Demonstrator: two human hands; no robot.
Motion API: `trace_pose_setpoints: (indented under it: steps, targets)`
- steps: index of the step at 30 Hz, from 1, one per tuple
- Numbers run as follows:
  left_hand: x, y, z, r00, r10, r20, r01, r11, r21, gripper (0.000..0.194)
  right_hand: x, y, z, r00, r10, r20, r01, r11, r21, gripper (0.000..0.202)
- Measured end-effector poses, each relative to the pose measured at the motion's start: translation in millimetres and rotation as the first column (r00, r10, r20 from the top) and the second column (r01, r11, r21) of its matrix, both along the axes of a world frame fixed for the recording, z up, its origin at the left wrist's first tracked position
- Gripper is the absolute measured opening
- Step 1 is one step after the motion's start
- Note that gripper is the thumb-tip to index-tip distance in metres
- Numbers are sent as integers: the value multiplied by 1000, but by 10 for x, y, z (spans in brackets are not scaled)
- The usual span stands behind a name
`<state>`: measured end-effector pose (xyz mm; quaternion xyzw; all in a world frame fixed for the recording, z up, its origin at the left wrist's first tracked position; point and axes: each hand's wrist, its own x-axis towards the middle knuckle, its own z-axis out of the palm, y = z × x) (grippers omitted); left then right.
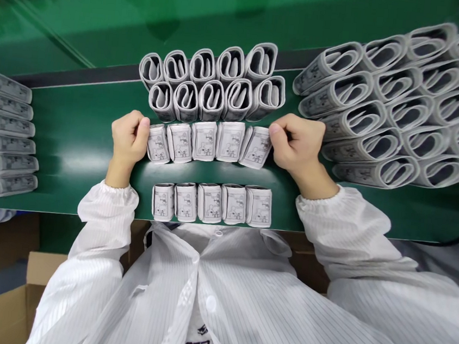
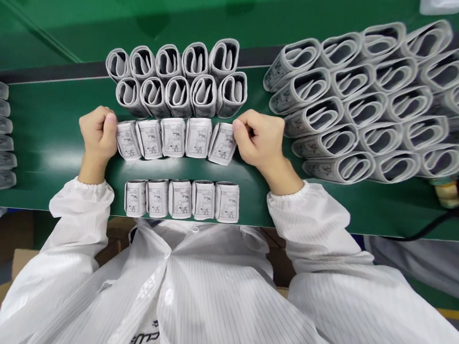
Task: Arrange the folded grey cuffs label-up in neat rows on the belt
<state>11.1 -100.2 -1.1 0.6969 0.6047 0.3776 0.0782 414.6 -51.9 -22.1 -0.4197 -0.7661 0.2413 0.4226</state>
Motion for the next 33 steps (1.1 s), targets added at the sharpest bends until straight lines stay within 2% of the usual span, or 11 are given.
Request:
trace_pose_setpoints:
  steps: [4, 15, 33]
  targets:
    - [-9, 3, -3, 1000, -1, 1, 1, 1000, 6, 67, -4, 2, 1, 1000, 15, -17, -15, 1000, -4, 57]
    - [-43, 7, -41, 1000, -6, 17, 6, 1000, 6, 60, 34, 12, -68, 997, 14, 79, -12, 1000, -29, 59]
    - [14, 22, 63, 997, 61, 44, -61, 998, -22, 66, -29, 35, 5, 998, 42, 36, -40, 997, -66, 61]
